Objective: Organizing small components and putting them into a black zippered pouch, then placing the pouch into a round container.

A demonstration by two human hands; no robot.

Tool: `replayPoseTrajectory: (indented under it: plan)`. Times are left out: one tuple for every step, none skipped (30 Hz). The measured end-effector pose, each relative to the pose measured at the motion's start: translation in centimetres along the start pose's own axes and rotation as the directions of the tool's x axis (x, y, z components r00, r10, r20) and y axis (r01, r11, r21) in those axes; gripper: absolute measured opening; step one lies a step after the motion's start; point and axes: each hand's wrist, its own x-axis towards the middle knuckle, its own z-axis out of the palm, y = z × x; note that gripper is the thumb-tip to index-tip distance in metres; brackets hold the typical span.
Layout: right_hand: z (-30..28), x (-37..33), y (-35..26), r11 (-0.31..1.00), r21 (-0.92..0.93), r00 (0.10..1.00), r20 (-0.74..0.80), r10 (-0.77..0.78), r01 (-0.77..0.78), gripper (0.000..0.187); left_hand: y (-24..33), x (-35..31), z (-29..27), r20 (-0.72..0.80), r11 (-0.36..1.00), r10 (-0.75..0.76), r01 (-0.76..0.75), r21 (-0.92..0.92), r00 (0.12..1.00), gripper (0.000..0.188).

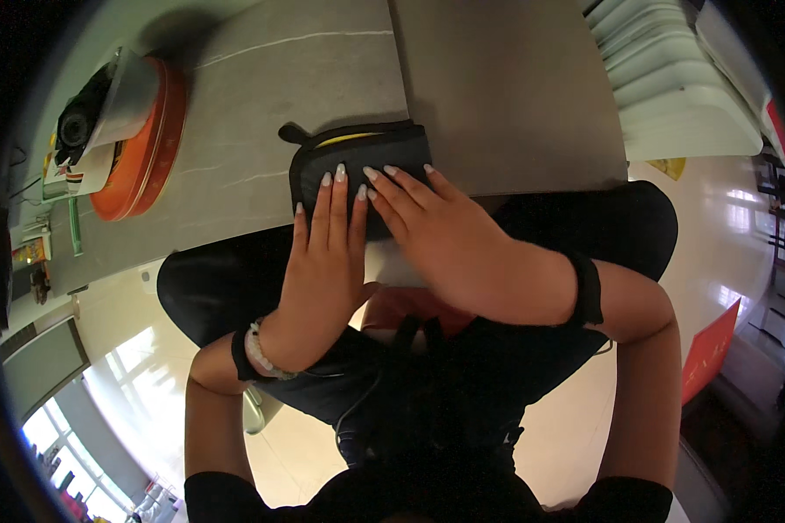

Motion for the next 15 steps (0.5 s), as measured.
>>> replayPoseTrajectory:
  plan:
    - [0.1,0.0,0.0,1.000,0.028,1.000,-0.030,-0.001,0.001,0.067,0.1,0.0,0.1,0.000,1.000,-0.002,0.002,0.008,1.000,0.092]
    - [0.0,0.2,0.1,1.000,0.031,1.000,-0.028,-0.002,0.003,0.067,0.0,0.1,0.1,0.004,1.000,-0.003,0.003,0.006,1.000,0.092]
    - [0.0,0.6,0.5,0.995,0.105,0.999,-0.050,0.010,-0.005,0.067,-0.3,0.5,0.1,-0.007,0.999,0.008,-0.008,0.038,1.000,0.073]
    - [0.0,1.0,0.9,0.984,0.178,0.997,-0.071,0.024,-0.011,0.066,-0.7,0.9,0.0,-0.017,0.997,0.019,-0.018,0.071,1.000,0.056]
    - [0.2,1.6,1.4,0.984,0.180,0.997,-0.072,0.024,-0.011,0.066,-1.3,1.4,-0.4,0.004,1.000,0.001,-0.001,0.000,1.000,0.072]
    - [0.6,2.4,2.0,0.979,0.201,0.991,-0.135,0.009,0.018,0.067,-2.3,1.9,-0.7,0.027,0.998,-0.017,0.019,-0.066,0.999,0.089]
    - [0.9,2.9,2.6,0.975,0.217,0.981,-0.193,0.003,0.040,0.067,-3.3,2.4,-0.6,-0.009,0.994,0.001,-0.002,-0.106,1.000,0.088]
    - [1.2,3.3,3.2,0.976,0.216,0.981,-0.194,0.009,0.034,0.067,-4.2,3.1,-0.6,-0.041,0.991,0.024,-0.029,-0.130,0.999,0.089]
    - [1.6,3.8,3.7,0.972,0.229,0.976,-0.217,0.010,0.041,0.066,-4.9,3.6,-0.5,-0.051,0.986,0.049,-0.056,-0.155,0.998,0.089]
    - [1.8,4.0,4.2,0.969,0.242,0.971,-0.239,0.012,0.047,0.066,-5.3,3.9,-0.5,-0.062,0.980,0.074,-0.084,-0.180,0.995,0.089]
    - [1.8,4.0,4.5,0.968,0.243,0.969,-0.245,0.003,0.059,0.067,-5.4,4.0,-0.4,-0.064,0.980,0.079,-0.089,-0.179,0.995,0.089]
    - [1.7,4.0,4.4,0.968,0.242,0.968,-0.251,0.000,0.063,0.067,-5.6,3.9,-0.4,-0.078,0.982,0.084,-0.096,-0.160,0.993,0.091]
    - [1.6,4.0,4.3,0.973,0.222,0.971,-0.238,-0.010,0.064,0.068,-5.6,3.8,-0.3,-0.091,0.985,0.090,-0.103,-0.141,0.992,0.092]
    - [1.5,4.0,4.2,0.977,0.201,0.974,-0.225,-0.019,0.066,0.068,-5.4,3.7,-0.2,-0.092,0.985,0.088,-0.100,-0.137,0.992,0.092]
    - [1.4,3.9,3.9,0.978,0.199,0.974,-0.224,-0.019,0.065,0.068,-4.7,3.7,0.2,-0.102,0.996,0.039,-0.047,-0.079,0.994,0.085]
